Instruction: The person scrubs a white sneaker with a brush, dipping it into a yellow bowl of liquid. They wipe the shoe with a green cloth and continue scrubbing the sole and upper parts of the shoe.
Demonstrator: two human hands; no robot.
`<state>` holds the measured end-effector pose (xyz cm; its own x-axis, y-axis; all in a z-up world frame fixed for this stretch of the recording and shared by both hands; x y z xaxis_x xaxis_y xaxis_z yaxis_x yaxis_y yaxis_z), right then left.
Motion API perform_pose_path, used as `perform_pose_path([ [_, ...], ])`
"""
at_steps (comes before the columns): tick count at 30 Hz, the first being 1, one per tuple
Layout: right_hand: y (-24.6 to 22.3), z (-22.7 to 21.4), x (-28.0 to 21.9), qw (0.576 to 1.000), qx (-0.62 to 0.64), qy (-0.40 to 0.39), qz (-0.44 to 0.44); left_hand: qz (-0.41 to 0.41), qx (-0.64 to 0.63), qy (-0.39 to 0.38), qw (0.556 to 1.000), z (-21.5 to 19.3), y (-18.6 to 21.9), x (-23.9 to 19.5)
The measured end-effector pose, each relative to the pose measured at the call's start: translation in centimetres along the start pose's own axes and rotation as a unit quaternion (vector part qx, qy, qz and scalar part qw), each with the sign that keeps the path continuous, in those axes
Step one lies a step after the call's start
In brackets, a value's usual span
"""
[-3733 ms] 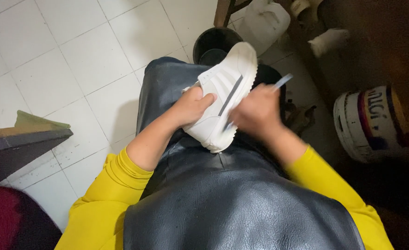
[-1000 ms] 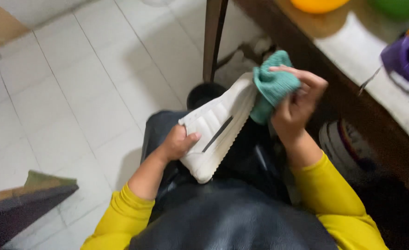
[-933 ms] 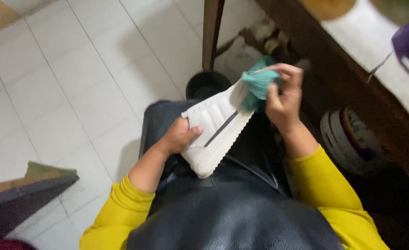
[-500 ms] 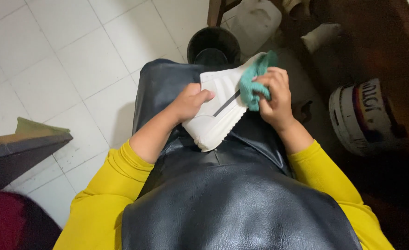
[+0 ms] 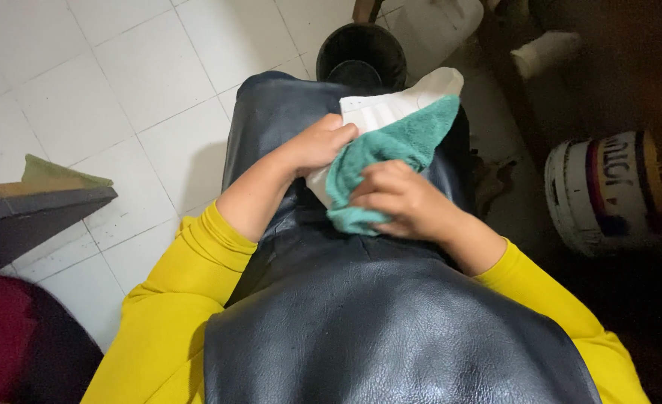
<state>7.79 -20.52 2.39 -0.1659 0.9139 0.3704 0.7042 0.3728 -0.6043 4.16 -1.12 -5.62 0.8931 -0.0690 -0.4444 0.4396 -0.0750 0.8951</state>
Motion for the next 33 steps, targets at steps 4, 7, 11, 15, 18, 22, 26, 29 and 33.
perform_pose_path([
  [4,4.8,-2.1,-5.8,0.995,-0.056,0.063,0.062,-0.021,0.013,0.003,1.000,0.3,-1.9,0.9],
  [7,5.2,-2.7,-6.0,0.986,-0.112,0.085,0.090,-0.033,0.039,-0.008,0.999,-0.2,1.8,-0.9],
  [11,-0.5,-1.3,-1.4,0.998,0.003,0.029,0.054,-0.047,0.054,-0.017,0.997,0.1,-0.2,0.2],
  [15,-2.5,-0.9,0.6,0.999,-0.029,-0.031,-0.010,-0.065,0.063,-0.041,0.995,-0.3,-1.6,1.0],
  [18,-0.1,-1.6,-1.3,1.000,-0.027,0.013,0.000,-0.063,0.048,-0.028,0.996,-0.3,-3.1,1.8],
  [22,3.4,-2.6,-4.4,0.989,-0.087,0.108,0.055,-0.069,0.059,-0.029,0.995,-0.1,-2.5,1.3],
  [26,6.3,-2.8,-7.0,0.974,-0.157,0.142,0.084,-0.048,0.084,-0.036,0.995,-0.3,1.9,-1.0],
  [29,8.3,-3.7,-8.7,0.961,-0.165,0.199,0.097,-0.020,0.092,-0.038,0.995,-0.1,1.6,-0.7],
  [33,9.2,-4.8,-9.1,0.947,-0.117,0.268,0.136,0.010,0.090,-0.061,0.994,0.2,3.1,-1.5],
])
Point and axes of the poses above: each hand's wrist, its own x-axis towards the middle knuckle, its own z-axis out of the palm, y = z × x, the point moved 2 cm from there along x, towards the middle knuckle, and after that the axes turned 10 degrees about -y, right-handed, at the moved point
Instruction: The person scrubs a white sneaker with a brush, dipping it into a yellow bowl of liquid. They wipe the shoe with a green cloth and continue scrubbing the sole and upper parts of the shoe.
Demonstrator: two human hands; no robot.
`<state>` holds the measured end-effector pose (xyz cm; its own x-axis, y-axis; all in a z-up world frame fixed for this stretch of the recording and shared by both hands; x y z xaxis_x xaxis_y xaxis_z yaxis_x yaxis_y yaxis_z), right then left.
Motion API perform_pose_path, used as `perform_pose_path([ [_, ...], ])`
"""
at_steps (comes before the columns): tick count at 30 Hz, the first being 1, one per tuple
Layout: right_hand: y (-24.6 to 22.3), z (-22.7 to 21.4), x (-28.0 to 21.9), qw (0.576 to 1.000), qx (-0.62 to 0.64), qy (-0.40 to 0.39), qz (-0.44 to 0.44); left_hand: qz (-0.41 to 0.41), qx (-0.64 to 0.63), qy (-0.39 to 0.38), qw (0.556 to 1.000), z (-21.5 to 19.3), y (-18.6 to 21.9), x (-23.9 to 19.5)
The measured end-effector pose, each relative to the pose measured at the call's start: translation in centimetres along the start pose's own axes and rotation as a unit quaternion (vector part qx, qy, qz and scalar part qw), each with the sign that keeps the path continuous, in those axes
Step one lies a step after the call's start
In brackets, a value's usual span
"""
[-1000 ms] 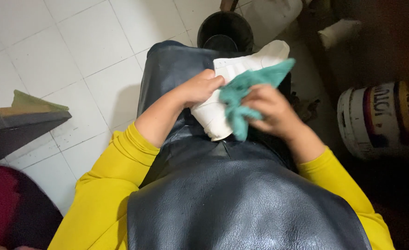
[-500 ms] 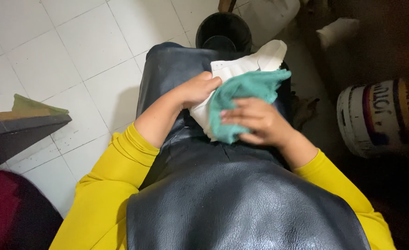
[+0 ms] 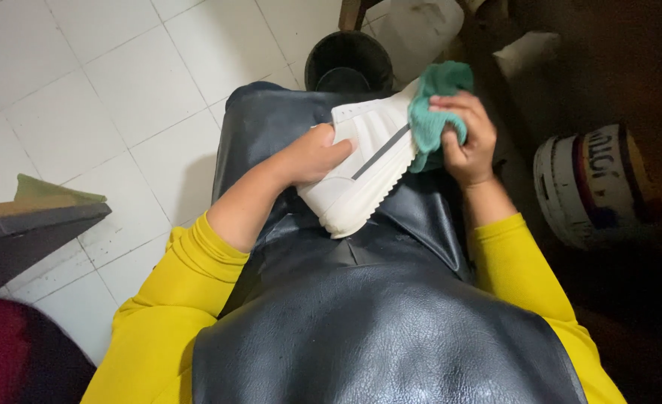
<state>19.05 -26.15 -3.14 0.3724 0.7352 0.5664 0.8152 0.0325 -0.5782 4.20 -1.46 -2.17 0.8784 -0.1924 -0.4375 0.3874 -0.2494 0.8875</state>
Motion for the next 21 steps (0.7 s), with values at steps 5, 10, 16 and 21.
perform_pose_path([
  [5,1.3,-0.6,0.8,0.996,0.021,0.049,0.071,0.048,0.016,-0.014,0.999,-0.6,1.8,-0.6],
  [10,2.7,-0.3,1.6,0.994,0.019,0.081,0.063,0.090,0.009,-0.001,0.996,-1.6,2.1,-1.3],
  [16,7.0,-2.1,-3.1,0.909,-0.006,0.107,0.403,0.051,0.070,0.021,0.996,-4.4,-0.4,-2.3],
  [21,-3.2,-2.8,1.9,0.962,0.055,0.209,0.166,0.034,0.083,0.014,0.996,-3.6,-0.5,-2.4],
])
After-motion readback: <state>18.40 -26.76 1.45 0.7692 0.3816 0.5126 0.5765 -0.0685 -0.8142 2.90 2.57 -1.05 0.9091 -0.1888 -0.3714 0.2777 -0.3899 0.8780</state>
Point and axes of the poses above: each hand's wrist, its own x-axis towards the middle knuckle, its own z-axis out of the palm, y = z × x, the point moved 2 cm from there along x, towards the middle knuckle, and after that the axes turned 10 degrees about -y, right-handed, at the moved point
